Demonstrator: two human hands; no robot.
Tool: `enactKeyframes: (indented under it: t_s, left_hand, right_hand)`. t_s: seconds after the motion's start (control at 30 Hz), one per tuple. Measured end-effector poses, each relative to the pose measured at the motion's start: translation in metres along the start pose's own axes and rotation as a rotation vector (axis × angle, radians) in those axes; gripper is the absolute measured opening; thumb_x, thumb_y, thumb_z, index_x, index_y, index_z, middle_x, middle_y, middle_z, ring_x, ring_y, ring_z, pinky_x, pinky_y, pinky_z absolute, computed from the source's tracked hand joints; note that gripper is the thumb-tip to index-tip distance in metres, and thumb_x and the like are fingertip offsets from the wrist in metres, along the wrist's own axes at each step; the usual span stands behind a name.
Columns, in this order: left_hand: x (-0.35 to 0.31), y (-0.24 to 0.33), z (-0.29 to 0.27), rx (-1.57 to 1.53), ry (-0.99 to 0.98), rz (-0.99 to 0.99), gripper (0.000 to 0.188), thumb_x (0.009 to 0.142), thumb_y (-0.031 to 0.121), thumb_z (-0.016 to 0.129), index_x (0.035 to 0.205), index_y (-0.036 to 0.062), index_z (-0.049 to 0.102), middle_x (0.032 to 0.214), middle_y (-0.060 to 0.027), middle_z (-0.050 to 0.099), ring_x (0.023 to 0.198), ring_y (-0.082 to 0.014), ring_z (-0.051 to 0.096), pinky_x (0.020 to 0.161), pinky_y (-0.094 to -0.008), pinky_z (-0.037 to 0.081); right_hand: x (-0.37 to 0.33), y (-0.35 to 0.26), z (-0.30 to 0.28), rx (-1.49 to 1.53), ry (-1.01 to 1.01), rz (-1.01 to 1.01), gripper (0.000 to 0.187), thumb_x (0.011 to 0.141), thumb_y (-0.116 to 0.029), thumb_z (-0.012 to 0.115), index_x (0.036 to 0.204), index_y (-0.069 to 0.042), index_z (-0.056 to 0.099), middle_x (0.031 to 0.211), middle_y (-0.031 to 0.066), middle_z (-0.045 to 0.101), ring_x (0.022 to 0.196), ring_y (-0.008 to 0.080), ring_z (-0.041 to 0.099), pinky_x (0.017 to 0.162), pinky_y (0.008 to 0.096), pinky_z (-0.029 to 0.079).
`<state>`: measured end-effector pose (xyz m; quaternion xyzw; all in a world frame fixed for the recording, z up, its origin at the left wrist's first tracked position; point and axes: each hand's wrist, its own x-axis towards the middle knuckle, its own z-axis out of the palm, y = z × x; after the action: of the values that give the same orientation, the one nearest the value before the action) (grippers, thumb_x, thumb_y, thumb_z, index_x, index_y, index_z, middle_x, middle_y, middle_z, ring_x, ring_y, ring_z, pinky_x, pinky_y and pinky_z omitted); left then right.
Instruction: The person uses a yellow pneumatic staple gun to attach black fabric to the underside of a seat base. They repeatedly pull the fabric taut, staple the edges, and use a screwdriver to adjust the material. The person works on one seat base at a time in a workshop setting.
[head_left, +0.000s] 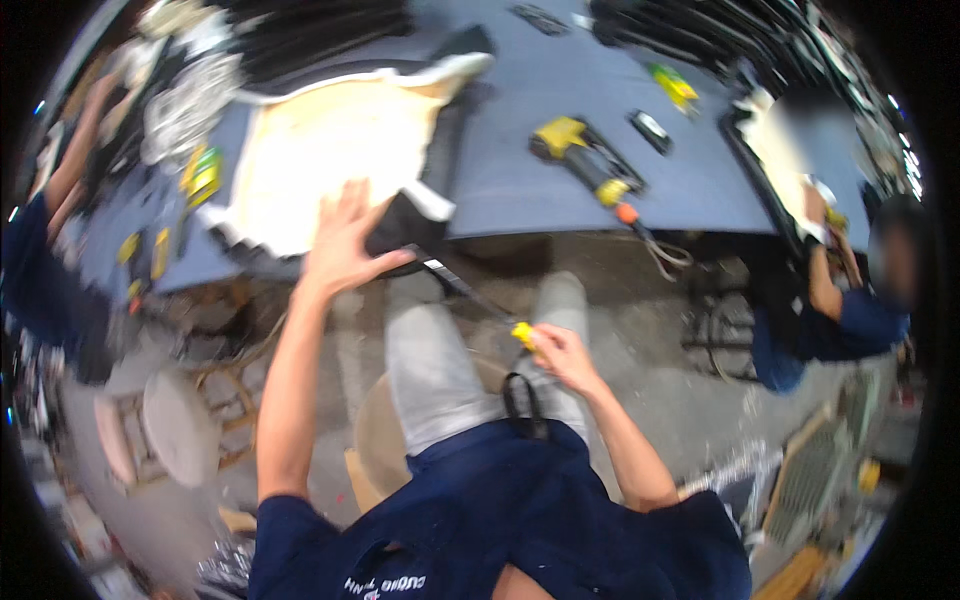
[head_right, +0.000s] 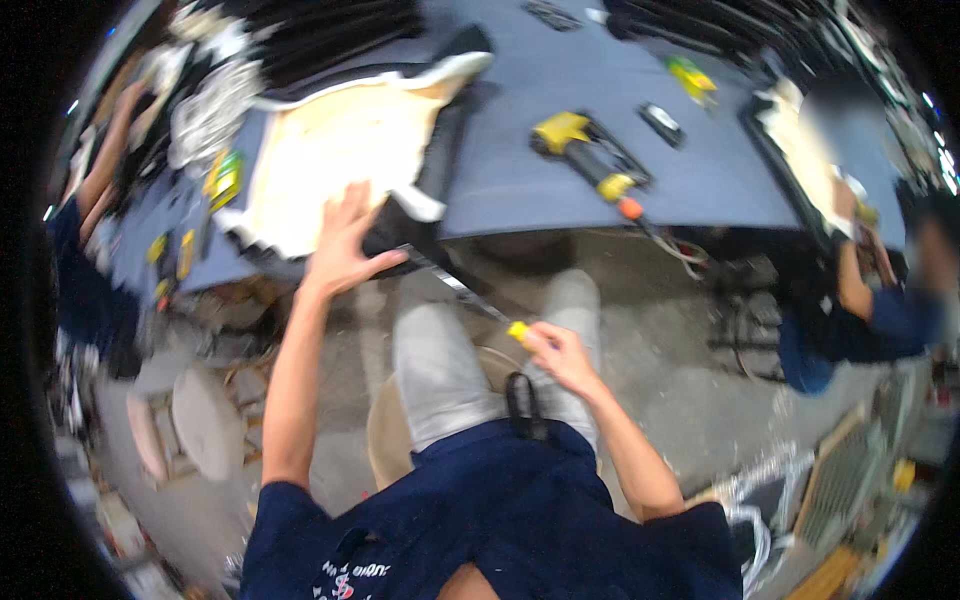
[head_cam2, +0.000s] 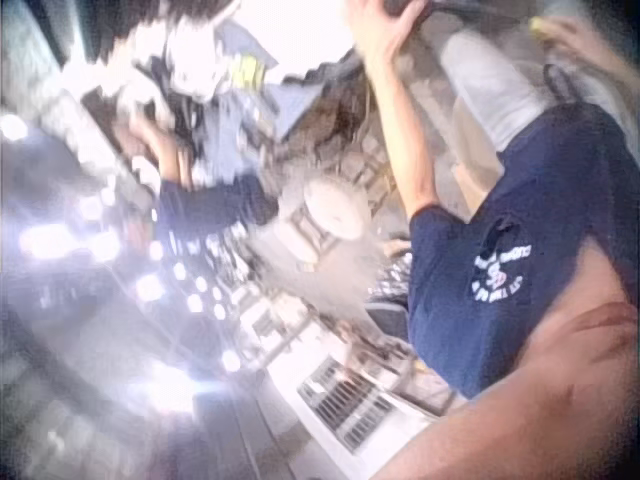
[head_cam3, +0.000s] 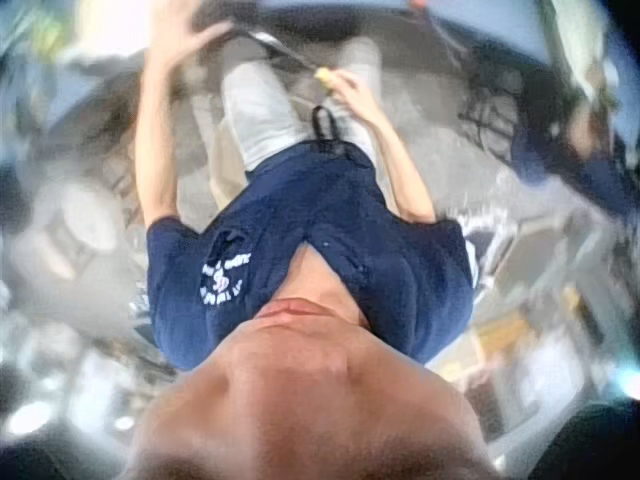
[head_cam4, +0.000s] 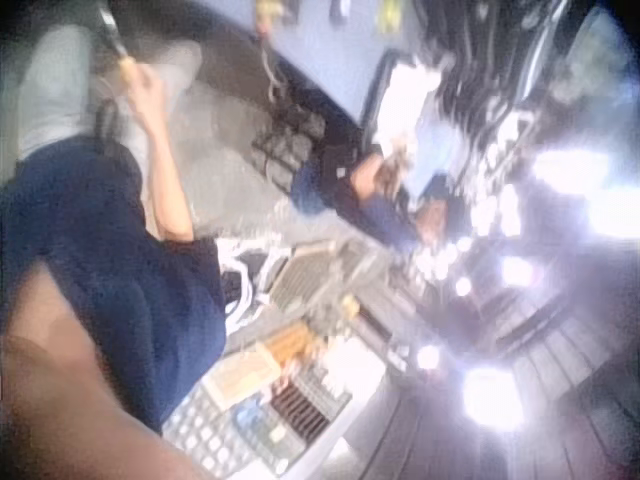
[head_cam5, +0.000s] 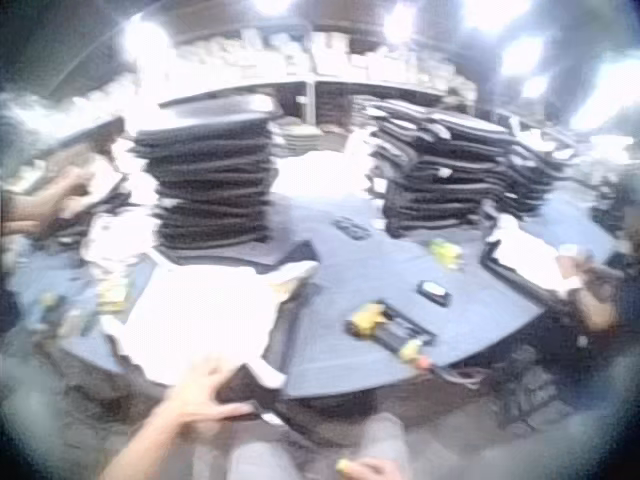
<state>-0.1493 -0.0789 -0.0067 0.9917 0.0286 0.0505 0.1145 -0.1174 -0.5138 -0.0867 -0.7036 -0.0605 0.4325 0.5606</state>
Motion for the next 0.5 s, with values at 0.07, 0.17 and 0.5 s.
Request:
enactKeyframes:
  t_s: [0.07,0.17,0.5]
  left_hand:
    - [-0.010,-0.004,-0.003,-0.031,-0.036,-0.075,0.105,0.084,0.065,0.083,0.163,0.0015,0.054,0.183,-0.0210,0.028,0.171,-0.0414,0.020,0.138,-0.0577,0.010]
    - [-0.016,-0.010,-0.003,0.014,0.054,0.034,0.103,0.089,0.074,0.074,0.160,0.0014,0.057,0.182,-0.0189,0.034,0.171,-0.0416,0.023,0.137,-0.0597,0.013]
    - [-0.010,-0.025,-0.014,0.036,-0.131,-0.008,0.098,0.099,0.092,0.034,0.164,0.0236,0.058,0.180,-0.0247,0.034,0.167,-0.0525,0.027,0.134,-0.0682,0.015]
  right_hand:
    - [0.011,0.013,0.000,-0.140,0.051,-0.226,0.035,0.108,-0.033,0.073,0.118,0.000,0.079,0.099,0.0013,0.081,0.090,0.0083,0.066,0.075,0.0334,0.055]
    - [0.012,0.022,-0.021,-0.154,0.166,-0.376,0.032,0.101,-0.035,0.080,0.114,-0.006,0.081,0.092,0.0066,0.081,0.078,0.0145,0.071,0.071,0.0349,0.055]
    - [-0.014,-0.026,-0.142,-0.854,0.029,-0.109,0.027,0.089,-0.039,0.089,0.093,-0.016,0.076,0.067,0.0069,0.070,0.059,0.0333,0.070,0.054,0.0458,0.051]
